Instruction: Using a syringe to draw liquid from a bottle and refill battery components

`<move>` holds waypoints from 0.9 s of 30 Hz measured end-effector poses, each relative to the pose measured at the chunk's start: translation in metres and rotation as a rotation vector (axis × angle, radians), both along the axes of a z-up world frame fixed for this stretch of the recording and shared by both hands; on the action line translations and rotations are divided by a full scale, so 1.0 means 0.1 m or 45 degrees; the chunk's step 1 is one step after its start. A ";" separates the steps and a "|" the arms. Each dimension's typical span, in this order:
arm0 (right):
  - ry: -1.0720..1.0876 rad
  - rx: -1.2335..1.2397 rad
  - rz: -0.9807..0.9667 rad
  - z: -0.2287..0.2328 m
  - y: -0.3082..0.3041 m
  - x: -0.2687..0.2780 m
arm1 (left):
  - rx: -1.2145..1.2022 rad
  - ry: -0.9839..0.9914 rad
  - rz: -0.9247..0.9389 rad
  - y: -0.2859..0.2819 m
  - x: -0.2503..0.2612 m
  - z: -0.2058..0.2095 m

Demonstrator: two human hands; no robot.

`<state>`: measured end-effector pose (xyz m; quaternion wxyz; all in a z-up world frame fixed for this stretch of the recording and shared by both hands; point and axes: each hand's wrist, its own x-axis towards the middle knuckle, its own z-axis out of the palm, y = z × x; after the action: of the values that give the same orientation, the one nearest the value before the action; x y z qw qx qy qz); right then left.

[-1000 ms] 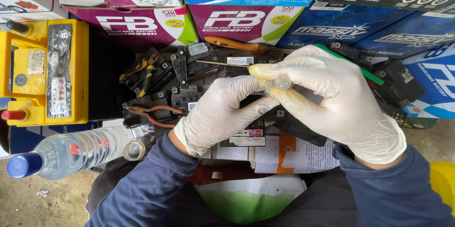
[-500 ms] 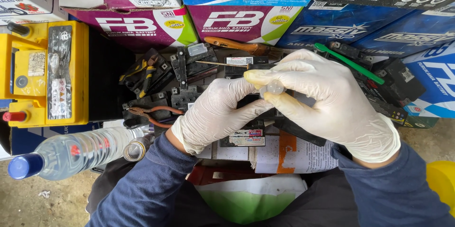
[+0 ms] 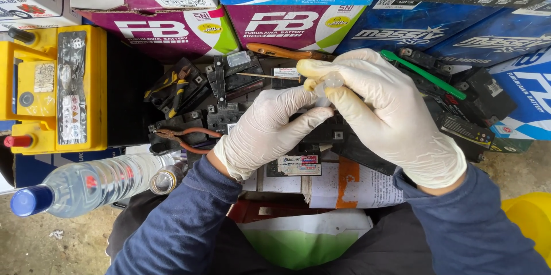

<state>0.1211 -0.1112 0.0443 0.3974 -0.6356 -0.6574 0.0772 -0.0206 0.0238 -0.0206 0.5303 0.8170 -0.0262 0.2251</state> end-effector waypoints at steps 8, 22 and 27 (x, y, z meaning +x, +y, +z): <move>0.041 0.134 -0.111 -0.13 0.06 -0.06 | 0.110 -0.011 0.040 -0.01 0.02 -0.13; 0.024 0.189 -0.318 -0.16 0.10 -0.14 | 0.110 0.011 0.065 0.02 0.04 -0.18; -0.066 0.221 -0.346 -0.12 0.12 -0.16 | 0.120 0.025 0.056 0.02 0.04 -0.20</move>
<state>0.1052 -0.0993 0.0321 0.4403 -0.6839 -0.5795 -0.0508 -0.0166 0.0257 -0.0407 0.4863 0.8436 -0.0134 0.2272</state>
